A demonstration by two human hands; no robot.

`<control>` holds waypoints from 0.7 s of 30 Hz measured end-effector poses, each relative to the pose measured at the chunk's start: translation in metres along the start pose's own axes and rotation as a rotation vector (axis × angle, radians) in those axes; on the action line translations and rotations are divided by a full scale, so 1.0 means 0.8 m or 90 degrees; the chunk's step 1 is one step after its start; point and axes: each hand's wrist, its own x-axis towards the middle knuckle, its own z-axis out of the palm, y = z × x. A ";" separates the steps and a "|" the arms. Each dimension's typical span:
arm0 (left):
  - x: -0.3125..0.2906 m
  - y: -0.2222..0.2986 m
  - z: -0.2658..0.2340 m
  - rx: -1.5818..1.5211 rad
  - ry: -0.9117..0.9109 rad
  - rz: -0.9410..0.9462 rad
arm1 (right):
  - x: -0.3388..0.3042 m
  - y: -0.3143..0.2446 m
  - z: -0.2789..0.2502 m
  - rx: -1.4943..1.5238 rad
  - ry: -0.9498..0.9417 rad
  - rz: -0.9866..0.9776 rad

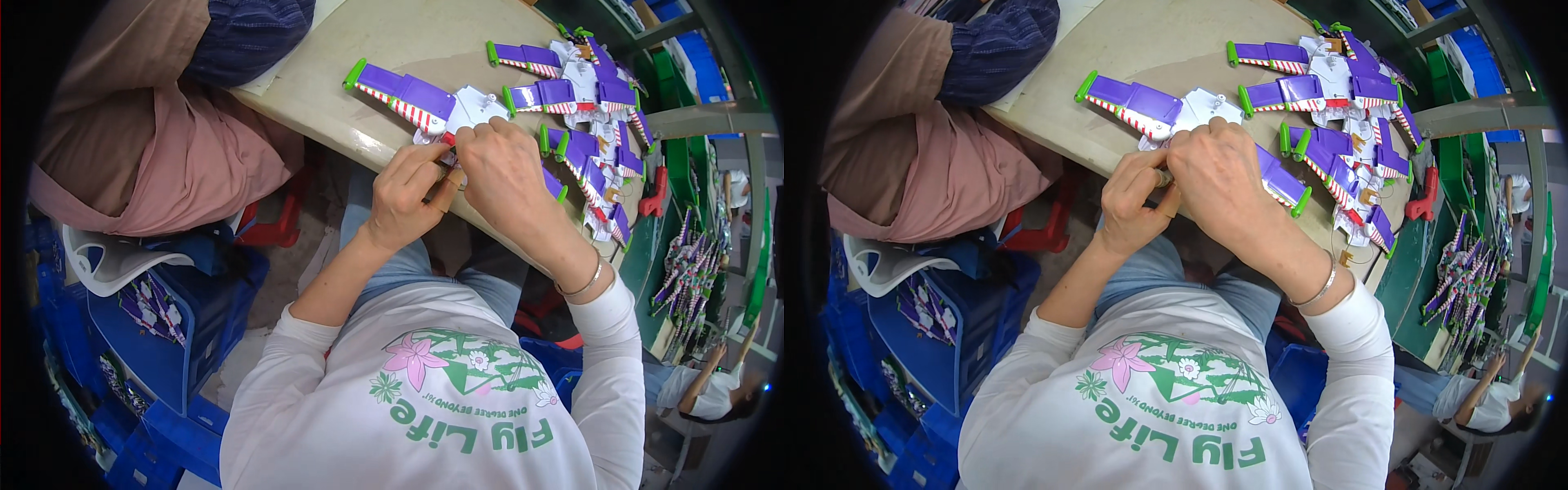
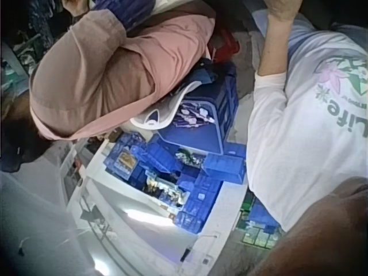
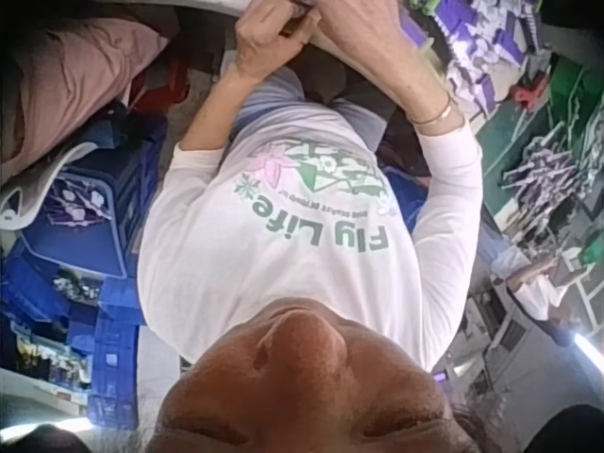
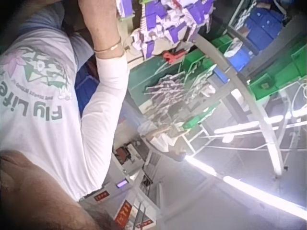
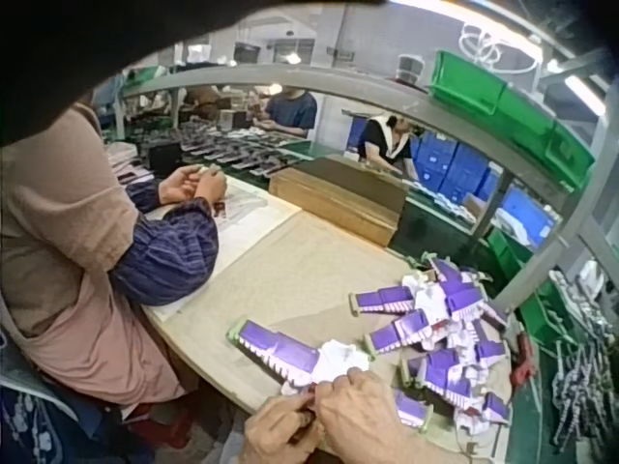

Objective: Assembling and gluing components of plastic toy airplanes in a manufacturing facility.

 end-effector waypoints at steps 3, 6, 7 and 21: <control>0.002 -0.001 -0.001 -0.005 0.007 0.013 | -0.001 -0.002 0.001 0.017 0.017 0.033; 0.003 -0.004 -0.007 -0.014 -0.006 0.005 | 0.007 0.000 0.001 0.042 0.004 0.008; 0.003 -0.005 -0.007 -0.024 -0.018 0.007 | 0.007 0.001 0.001 0.045 0.001 0.009; 0.113 -0.089 -0.081 0.182 -0.304 0.216 | -0.044 0.024 0.012 0.436 0.098 0.082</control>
